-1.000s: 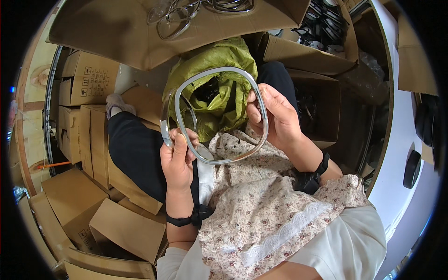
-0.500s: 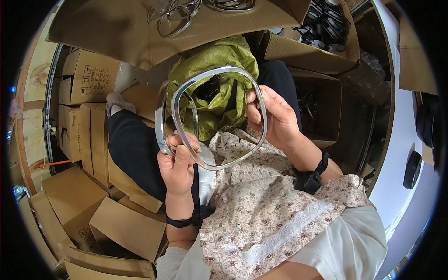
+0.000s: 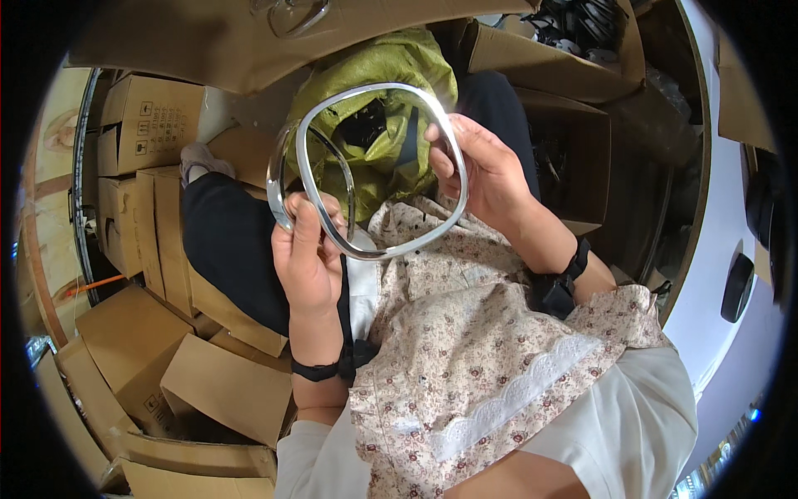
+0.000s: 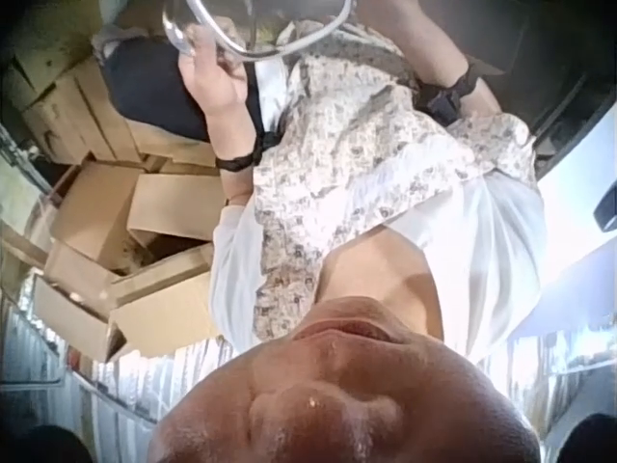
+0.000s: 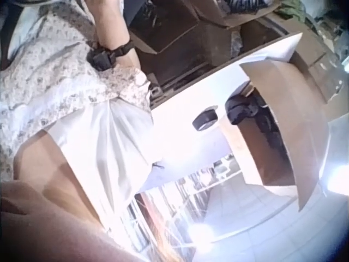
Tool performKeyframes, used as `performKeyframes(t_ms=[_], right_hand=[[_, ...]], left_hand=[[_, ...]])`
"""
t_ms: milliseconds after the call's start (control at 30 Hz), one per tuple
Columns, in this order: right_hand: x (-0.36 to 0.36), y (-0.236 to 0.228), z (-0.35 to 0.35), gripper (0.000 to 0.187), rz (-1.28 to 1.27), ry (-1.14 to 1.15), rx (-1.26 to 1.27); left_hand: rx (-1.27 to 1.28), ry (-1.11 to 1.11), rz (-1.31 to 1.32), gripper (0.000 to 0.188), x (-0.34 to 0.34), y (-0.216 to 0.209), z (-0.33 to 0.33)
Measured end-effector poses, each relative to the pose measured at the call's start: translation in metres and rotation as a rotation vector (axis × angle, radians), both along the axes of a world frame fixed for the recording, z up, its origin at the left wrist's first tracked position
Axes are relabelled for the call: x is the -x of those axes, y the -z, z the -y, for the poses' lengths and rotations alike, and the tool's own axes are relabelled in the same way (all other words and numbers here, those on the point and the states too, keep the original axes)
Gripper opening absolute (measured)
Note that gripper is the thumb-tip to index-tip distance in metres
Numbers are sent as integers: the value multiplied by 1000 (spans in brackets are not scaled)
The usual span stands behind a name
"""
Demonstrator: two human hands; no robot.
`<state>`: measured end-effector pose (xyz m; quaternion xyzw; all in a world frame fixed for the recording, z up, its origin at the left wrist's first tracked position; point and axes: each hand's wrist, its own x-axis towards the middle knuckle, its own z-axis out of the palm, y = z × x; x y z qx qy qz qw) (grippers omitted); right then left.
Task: The recorder is inspecting chrome metallic frames, likely for vehicle mirrors, in a warehouse setting.
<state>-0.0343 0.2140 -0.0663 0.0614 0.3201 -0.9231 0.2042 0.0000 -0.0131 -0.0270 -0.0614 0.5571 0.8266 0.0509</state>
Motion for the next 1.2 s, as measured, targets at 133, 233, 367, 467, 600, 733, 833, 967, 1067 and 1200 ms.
performKeyframes(t_ms=[133, 233, 367, 467, 600, 733, 833, 967, 1067, 1200], right_hand=[[1, 4, 2, 26, 15, 0, 25], [1, 4, 3, 27, 1, -10, 34], [2, 4, 4, 27, 52, 12, 10], [2, 4, 4, 28, 43, 13, -8], [2, 4, 5, 30, 64, 21, -32], [3, 2, 5, 29, 89, 12, -11], [4, 2, 5, 26, 60, -14, -34], [3, 1, 7, 22, 60, -33, -86], [7, -5, 10, 19, 81, -40, -176], [43, -17, 7, 18, 26, -58, -351]], left_hand=[[-37, 1, 48, 30, 2, 3, 1], [-59, -21, 85, 30, 3, 4, 3], [-64, 10, 62, 30, 3, 6, 4], [-60, 6, 56, 29, 3, 6, 4], [-67, -8, 58, 28, 3, 5, 3], [-60, -38, 81, 28, 4, 1, 1], [-83, -24, 82, 28, 4, 1, 3], [-135, -61, 101, 27, 4, 4, 4], [6, -243, 162, 33, 6, 7, -1], [98, -221, 127, 35, 16, 4, 1]])
